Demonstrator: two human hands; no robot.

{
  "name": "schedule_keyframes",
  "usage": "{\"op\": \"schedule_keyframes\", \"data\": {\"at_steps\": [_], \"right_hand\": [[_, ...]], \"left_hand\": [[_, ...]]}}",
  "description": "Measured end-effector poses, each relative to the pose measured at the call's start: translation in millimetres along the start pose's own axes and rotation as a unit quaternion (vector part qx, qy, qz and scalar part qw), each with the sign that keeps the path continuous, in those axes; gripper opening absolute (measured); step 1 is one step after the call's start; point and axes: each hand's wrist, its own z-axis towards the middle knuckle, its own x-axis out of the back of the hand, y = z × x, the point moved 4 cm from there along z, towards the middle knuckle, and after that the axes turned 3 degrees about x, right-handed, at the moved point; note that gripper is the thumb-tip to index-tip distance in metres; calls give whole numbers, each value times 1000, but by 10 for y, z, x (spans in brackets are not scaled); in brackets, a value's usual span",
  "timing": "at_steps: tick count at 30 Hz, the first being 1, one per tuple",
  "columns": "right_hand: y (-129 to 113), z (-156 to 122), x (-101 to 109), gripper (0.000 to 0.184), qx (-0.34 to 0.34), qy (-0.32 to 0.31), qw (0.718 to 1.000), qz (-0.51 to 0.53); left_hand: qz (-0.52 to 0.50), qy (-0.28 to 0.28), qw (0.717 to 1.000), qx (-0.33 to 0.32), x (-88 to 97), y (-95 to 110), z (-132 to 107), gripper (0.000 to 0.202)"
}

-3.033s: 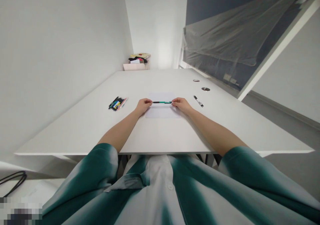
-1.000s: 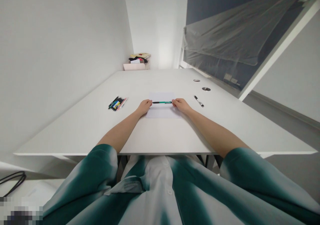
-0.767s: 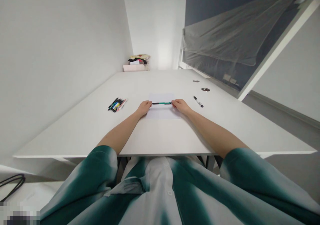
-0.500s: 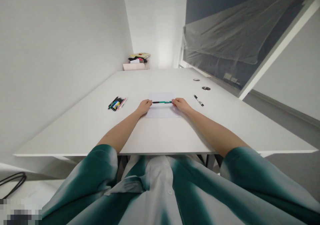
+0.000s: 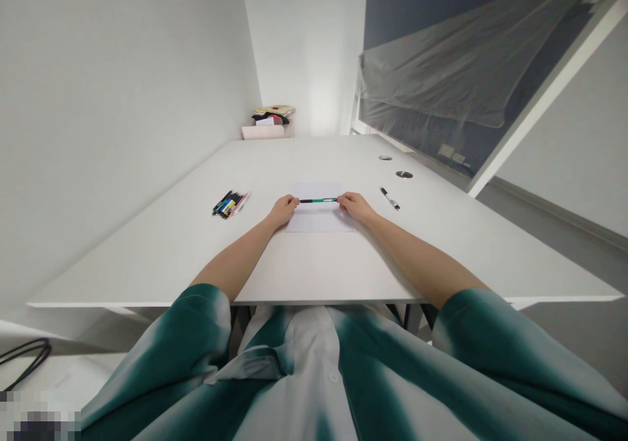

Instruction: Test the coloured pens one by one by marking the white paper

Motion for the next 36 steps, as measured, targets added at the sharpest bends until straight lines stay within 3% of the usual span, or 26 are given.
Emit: {"op": "schedule_keyframes", "data": {"at_steps": [23,36], "right_hand": [[15,15,-31,6,-24,4,996,84],[15,9,-18,12,-6,-5,997,78]], "left_hand": [[-51,1,999,4,-32,-37,11,7],[-41,0,999,-8,-28,-46,15,11]]}}
